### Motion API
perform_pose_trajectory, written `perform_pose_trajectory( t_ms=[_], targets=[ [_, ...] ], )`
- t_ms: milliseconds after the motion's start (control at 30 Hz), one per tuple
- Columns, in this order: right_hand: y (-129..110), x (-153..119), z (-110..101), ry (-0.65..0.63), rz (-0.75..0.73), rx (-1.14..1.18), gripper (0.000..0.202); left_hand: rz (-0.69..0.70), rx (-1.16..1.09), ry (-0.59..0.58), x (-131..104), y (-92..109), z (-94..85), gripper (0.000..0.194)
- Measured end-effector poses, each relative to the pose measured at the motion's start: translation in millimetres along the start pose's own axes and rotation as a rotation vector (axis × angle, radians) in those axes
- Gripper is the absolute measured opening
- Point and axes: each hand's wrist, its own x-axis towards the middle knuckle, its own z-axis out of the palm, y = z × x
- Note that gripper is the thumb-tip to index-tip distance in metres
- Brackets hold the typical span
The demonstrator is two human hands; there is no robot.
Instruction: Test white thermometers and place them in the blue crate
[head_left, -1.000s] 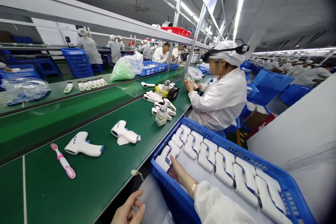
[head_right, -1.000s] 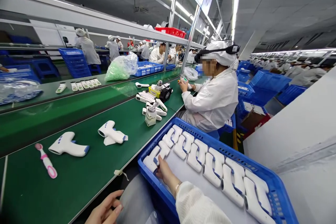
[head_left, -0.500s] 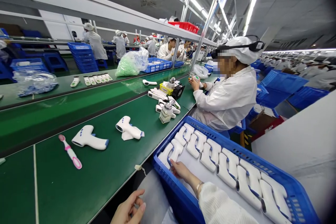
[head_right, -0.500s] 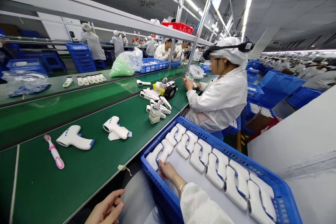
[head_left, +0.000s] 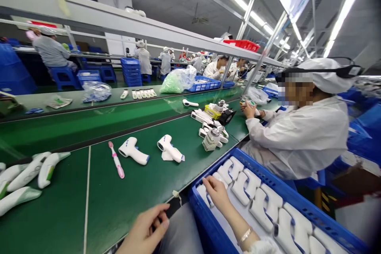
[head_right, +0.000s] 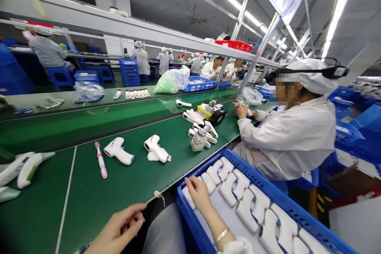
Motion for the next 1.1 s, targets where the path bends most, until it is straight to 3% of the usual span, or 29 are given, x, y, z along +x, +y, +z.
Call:
perform_pose_trajectory(
  t_ms=[100,167,233,367,433,533,667,733,800,867,967,1033,1100],
  targets=[
    [-52,31,15,0.028,-0.232,-0.03,0.028,0.087,0.319,0.186,30,15,-37.4,0.038],
    [-75,50,35,0.049,-0.322,-0.059,0.029,0.13,0.548,0.336,61,13,-58.8,0.039],
    [-87,63,57,0.082,-0.355,-0.097,0.037,0.133,0.636,0.4,89,1,-73.1,0.042],
    [-83,71,83,0.157,-0.341,-0.161,0.045,0.134,0.684,0.407,114,-25,-75.7,0.037],
    [-76,70,86,0.186,-0.337,-0.163,0.046,0.16,0.663,0.39,111,-34,-68.7,0.022],
    [-69,70,85,0.216,-0.326,-0.129,0.048,0.152,0.589,0.395,103,-42,-61.0,0.026],
    [-65,70,81,0.282,-0.284,-0.026,0.05,-0.011,0.441,0.496,106,-43,-66.9,0.061],
    [-64,68,79,0.328,-0.274,0.048,0.051,-0.122,0.338,0.49,113,-43,-74.7,0.072],
    [-66,63,76,0.362,-0.264,0.121,0.052,-0.217,0.199,0.444,116,-41,-82.5,0.064],
    [-72,59,73,0.353,-0.246,0.184,0.046,-0.265,0.027,0.383,113,-35,-88.8,0.043],
    [-91,49,59,0.302,-0.229,0.259,0.027,-0.219,-0.305,0.324,92,-15,-96.8,0.033],
    [-105,38,38,0.363,-0.235,0.36,0.024,-0.152,-0.684,0.393,68,2,-102.4,0.039],
    [-115,19,12,0.508,-0.276,0.496,0.025,-0.093,-0.982,0.565,44,15,-106.7,0.046]
  ],
)
